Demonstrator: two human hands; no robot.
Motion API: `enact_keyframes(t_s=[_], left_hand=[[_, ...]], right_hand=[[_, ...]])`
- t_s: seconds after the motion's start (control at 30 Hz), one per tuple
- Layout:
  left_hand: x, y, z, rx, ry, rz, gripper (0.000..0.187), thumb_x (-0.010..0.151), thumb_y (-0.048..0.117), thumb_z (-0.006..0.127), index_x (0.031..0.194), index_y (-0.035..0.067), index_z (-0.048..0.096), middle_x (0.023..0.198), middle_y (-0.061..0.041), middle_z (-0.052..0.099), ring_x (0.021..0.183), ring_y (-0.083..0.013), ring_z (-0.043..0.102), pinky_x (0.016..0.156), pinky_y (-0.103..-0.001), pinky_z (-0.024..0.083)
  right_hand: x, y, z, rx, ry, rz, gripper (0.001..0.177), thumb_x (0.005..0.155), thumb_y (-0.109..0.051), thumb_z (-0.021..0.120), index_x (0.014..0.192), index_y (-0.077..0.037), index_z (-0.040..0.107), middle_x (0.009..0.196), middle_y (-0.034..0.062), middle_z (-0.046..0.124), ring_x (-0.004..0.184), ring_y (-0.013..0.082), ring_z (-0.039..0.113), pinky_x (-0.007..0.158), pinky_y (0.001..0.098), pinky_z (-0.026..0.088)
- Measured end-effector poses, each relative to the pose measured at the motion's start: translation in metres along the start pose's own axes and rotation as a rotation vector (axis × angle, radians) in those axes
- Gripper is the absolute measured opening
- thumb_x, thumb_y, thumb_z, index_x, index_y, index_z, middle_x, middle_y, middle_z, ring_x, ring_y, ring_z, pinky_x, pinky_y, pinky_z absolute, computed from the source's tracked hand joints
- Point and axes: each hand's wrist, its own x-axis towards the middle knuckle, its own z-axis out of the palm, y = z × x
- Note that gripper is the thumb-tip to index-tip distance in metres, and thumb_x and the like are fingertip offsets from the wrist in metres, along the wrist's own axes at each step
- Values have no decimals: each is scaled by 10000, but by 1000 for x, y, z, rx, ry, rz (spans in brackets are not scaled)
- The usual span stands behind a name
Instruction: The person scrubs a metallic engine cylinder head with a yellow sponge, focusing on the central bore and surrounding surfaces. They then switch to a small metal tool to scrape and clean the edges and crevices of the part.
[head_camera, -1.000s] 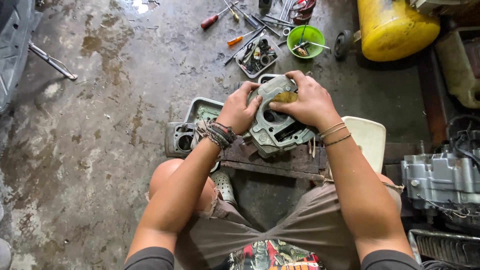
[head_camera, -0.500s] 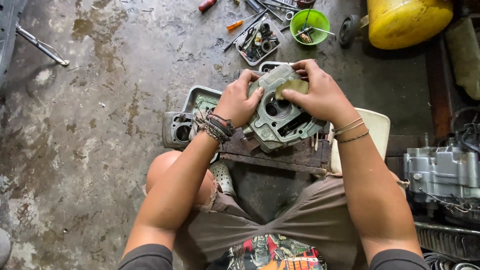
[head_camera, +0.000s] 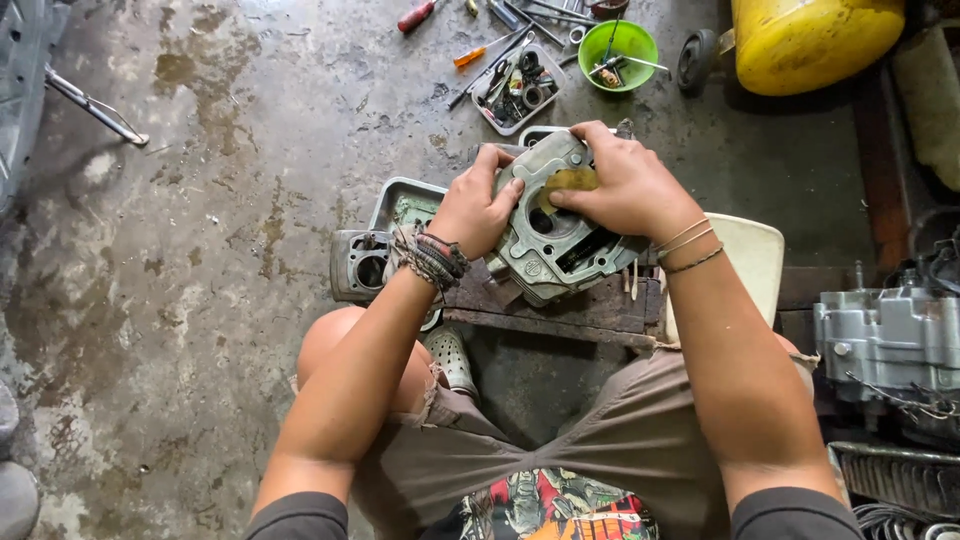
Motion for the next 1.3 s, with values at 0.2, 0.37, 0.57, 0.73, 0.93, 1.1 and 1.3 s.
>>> enact_keyframes(t_s=[0.2,0.37,0.57,0.73,0.93,1.1,1.3], left_hand=[[-4,7,0,57,-2,-19,277,1003,297,528,1233,145,505,1157,-283,647,1172,-511,590,1014,-608,461],[1,0,-3,25,-2,4,263,999,301,543,1218,159,509,1176,-259,653,1189,-485,588,1019,-578,470],[0,-7,1,29,4,15,267,1004,286,537,1225,142,497,1184,-272,646,1195,-491,584,1021,-587,464],[-1,1,-3,21,-11,7,260,1009,266,536,1225,123,509,1180,-259,659,1192,-485,600,1027,-581,468],[-1,-2,1,40,0,-14,282,1003,294,535,1228,131,489,1179,-279,641,1197,-500,579,1024,-591,460],[-1,1,-3,6,-21,-33,299,992,303,552,1232,132,503,1190,-277,645,1205,-503,575,1030,-581,464],[-1,0,2,59,4,-50,295,998,314,539,1240,148,503,1183,-269,649,1197,-485,592,1036,-578,465]], right_hand=[[-6,-5,6,-17,85,40,813,777,-569,797,1430,-180,508,1315,229,651,1211,489,609,1030,602,468],[2,8,4,24,58,-29,777,789,-491,792,1440,-191,494,1364,192,636,1255,457,587,1044,591,458],[-5,1,9,-24,137,-21,756,790,-531,790,1406,-177,532,1297,185,677,1207,442,626,1015,587,481],[-1,6,7,11,86,-47,794,768,-499,818,1433,-199,506,1388,143,638,1274,402,599,1051,560,470],[-6,1,9,-34,134,44,794,749,-604,804,1385,-217,529,1335,140,663,1212,413,635,1024,559,495],[3,6,6,-1,55,27,769,753,-500,825,1394,-218,509,1355,155,652,1265,414,605,1057,555,471],[-6,-3,9,-19,136,46,767,750,-589,818,1347,-195,541,1327,149,658,1235,393,626,1041,541,484]])
